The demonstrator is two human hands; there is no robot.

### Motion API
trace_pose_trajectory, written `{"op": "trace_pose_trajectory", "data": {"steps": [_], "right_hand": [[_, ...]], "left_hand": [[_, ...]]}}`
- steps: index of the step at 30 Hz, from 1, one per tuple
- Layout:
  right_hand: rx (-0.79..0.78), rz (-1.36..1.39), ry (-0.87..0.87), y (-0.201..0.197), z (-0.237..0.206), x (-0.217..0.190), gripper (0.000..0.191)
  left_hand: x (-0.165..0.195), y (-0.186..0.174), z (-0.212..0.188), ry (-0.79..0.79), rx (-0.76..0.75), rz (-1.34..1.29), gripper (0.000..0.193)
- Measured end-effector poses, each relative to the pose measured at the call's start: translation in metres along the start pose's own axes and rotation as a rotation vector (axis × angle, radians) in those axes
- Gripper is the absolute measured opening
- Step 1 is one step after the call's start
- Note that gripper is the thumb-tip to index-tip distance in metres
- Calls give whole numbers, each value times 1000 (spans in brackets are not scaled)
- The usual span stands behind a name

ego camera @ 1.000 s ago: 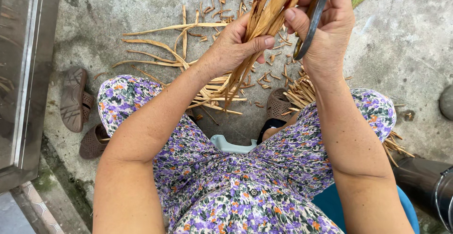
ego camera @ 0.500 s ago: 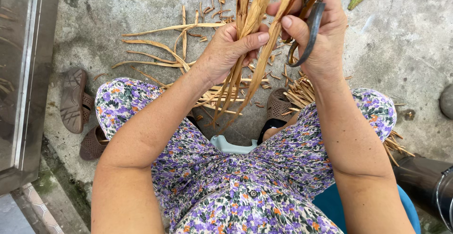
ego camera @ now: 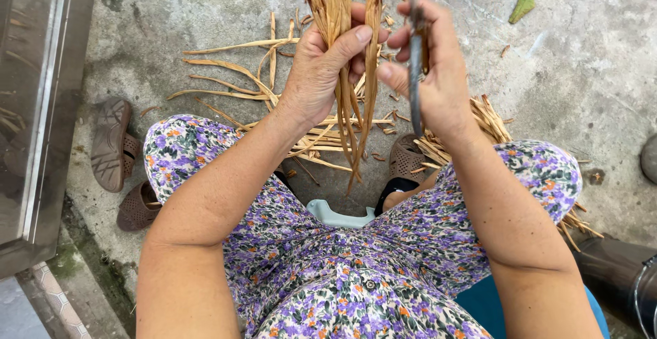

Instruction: The person sits on a low stool and uses a curved knife to split dried plant stalks into thin strips. They hold the stalks in one hand and shave them with the other, placing the finished strips on the floor.

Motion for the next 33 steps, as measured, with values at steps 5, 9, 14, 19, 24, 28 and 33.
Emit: {"op": "trace_pose_trajectory", "data": {"steps": [5,9,14,19,24,28,33], "right_hand": [[19,-219,32,11,-5,7,78],[62,-264,18,9,-7,7,77],[107,-292,42,9,-7,4,75],[81,-35,41,17,-5,-5,63],[112,94,122,15,-4,1,51],[210,55,116,-4,-6,5,44],[167,111,-160,-6,-14,-23,32]], "left_hand": [[3,-6,1,28,36,-15,23],[1,-1,-1,35,9,-13,22],[0,0,-2,32,25,-11,23],[-6,-3,0,17,42,-46,24],[-10,-1,-1,17,25,-40,25],[-7,3,-2,29,-15,-28,31],[-9,10,-7,-12,-68,32,42]]}}
Point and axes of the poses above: each hand's wrist, its own z-axis towards the middle knuckle, its own y-axis out of the palm, x = y × z, the point moved 10 cm from there along z, towards the middle knuckle, and after that the axes turned 5 degrees about y, right-handed, at the moved point
